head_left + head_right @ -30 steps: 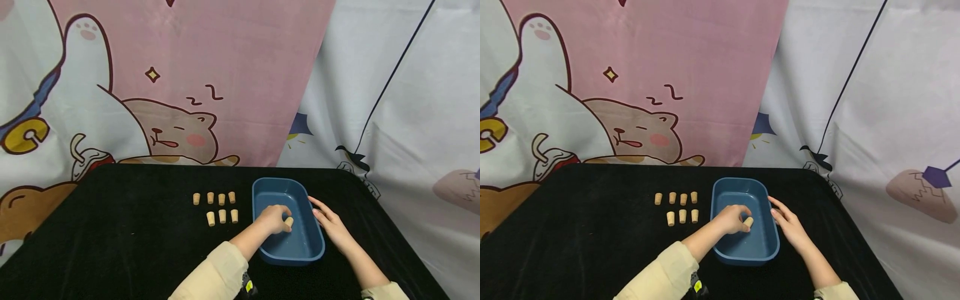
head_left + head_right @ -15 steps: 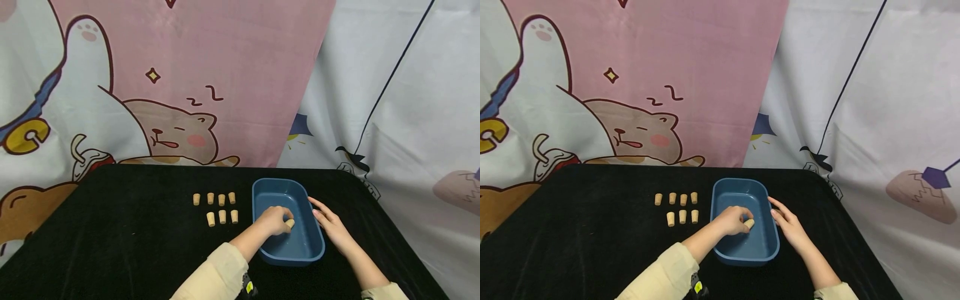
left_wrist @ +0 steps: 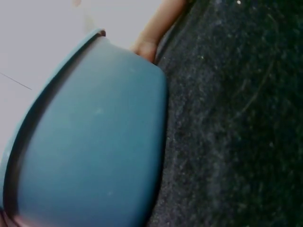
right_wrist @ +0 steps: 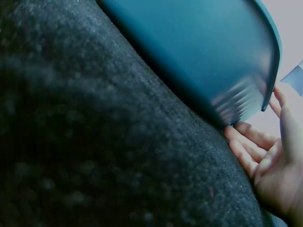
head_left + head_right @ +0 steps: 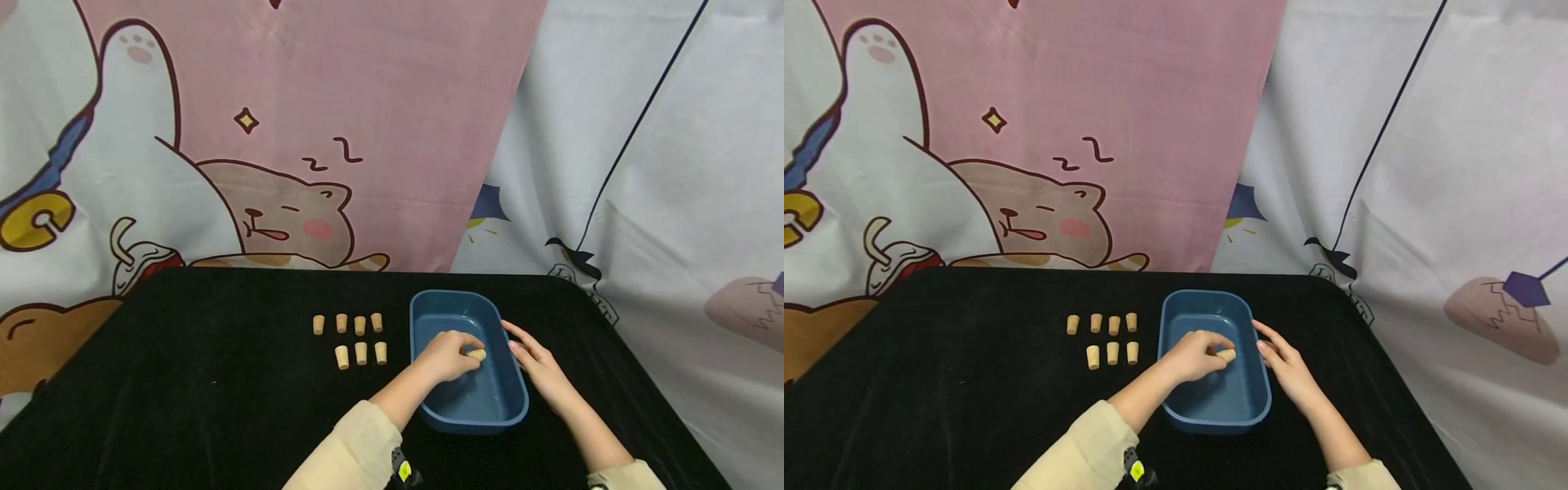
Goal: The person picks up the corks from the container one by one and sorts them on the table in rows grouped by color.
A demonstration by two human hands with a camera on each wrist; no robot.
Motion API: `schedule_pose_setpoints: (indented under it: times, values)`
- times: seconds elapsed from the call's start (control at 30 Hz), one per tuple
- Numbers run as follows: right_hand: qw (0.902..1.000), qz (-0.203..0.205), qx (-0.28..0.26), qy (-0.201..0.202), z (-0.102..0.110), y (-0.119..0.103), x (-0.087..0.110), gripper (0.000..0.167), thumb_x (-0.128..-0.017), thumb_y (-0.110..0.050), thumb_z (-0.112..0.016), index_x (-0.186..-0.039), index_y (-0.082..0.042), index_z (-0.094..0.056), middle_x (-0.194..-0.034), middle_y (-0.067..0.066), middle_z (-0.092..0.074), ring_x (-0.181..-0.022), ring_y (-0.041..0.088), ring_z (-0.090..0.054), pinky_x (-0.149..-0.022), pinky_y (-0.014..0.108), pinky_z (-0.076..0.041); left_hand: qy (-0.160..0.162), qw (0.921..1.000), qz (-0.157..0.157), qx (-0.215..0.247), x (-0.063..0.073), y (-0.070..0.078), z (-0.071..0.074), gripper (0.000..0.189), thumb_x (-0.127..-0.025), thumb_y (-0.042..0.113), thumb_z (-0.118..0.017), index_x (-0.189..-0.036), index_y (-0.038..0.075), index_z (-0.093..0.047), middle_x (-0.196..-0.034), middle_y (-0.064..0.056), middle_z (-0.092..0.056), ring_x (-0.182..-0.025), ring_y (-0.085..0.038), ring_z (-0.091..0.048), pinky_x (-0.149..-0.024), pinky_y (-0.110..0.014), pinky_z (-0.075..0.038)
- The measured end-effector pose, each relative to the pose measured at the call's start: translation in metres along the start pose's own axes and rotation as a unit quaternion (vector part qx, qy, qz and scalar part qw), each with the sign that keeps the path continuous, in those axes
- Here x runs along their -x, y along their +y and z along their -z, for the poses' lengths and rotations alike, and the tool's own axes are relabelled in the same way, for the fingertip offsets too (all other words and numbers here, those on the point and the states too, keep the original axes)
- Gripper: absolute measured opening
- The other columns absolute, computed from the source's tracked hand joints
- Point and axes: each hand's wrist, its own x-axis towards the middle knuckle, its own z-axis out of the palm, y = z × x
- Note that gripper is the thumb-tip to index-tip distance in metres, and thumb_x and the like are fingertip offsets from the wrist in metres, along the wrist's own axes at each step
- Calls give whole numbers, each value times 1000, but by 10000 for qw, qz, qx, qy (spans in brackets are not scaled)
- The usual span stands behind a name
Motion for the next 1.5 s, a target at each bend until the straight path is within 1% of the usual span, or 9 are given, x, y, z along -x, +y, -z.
schedule_pose_setpoints:
  times: [0.23,0.47,0.57,0.8,1.07,1.17,1.3,1.4,1.5]
  values:
    - [9999,-67,121,52,-1,0,0,50,-105,-30,-35,-151,-13,-26,-151,24,-24,-111,4,-53,-86,30,-48,155,9980,-538,305,1,0,6,34,-89,16,-66,-123,15,-66,-87,6,-57,-68,-6,-53,-57,-22,-46]
    - [9996,-121,239,125,-2,-1,-1,50,-105,-31,-36,-151,-13,-27,-151,24,-25,-121,35,-48,-90,41,-48,394,9912,-1058,695,8,3,14,29,-88,13,-62,-116,11,-70,-87,8,-57,-71,-7,-52,-57,-22,-46]
    - [9995,-128,264,148,-2,-1,-1,51,-105,-32,-36,-151,-13,-27,-151,24,-25,-122,40,-45,-90,42,-48,545,9871,-1269,815,14,3,19,28,-89,12,-62,-115,11,-70,-88,8,-58,-73,-7,-54,-60,-22,-47]
    - [9993,-160,266,211,-3,-2,-1,51,-105,-33,-37,-151,-12,-28,-150,24,-27,-118,34,-51,-85,33,-50,806,9800,-1492,1044,31,7,35,27,-92,12,-58,-117,12,-69,-95,6,-58,-80,-8,-54,-64,-24,-47]
    - [9991,-222,265,249,-4,-2,-2,53,-104,-34,-38,-150,-12,-28,-148,24,-29,-117,36,-52,-85,34,-51,915,9751,-1631,1189,53,10,51,27,-94,11,-55,-116,16,-70,-94,5,-55,-80,-11,-51,-64,-24,-43]
    - [9991,-226,244,257,-4,-3,-2,53,-104,-34,-39,-150,-11,-29,-148,24,-30,-114,26,-55,-84,33,-51,942,9738,-1687,1201,63,13,58,28,-94,8,-54,-117,13,-69,-94,3,-56,-80,-12,-50,-64,-24,-42]
    - [9994,-183,183,248,-4,-3,-1,52,-104,-33,-39,-150,-10,-29,-147,25,-31,-107,8,-57,-84,30,-50,925,9737,-1633,1294,82,23,72,27,-93,4,-55,-117,6,-66,-96,-3,-58,-82,-13,-51,-70,-27,-44]
    - [9997,-100,132,203,-3,-2,0,51,-105,-31,-38,-150,-9,-28,-147,26,-30,-105,3,-57,-84,29,-50,976,9730,-1599,1348,87,17,76,26,-92,6,-59,-117,7,-66,-95,-2,-59,-82,-14,-52,-70,-28,-46]
    - [9998,-49,96,161,-3,-2,0,51,-105,-30,-37,-150,-8,-28,-147,26,-30,-106,2,-56,-84,29,-50,1069,9713,-1632,1358,86,5,78,26,-92,10,-61,-118,10,-66,-94,1,-61,-80,-16,-53,-66,-27,-45]
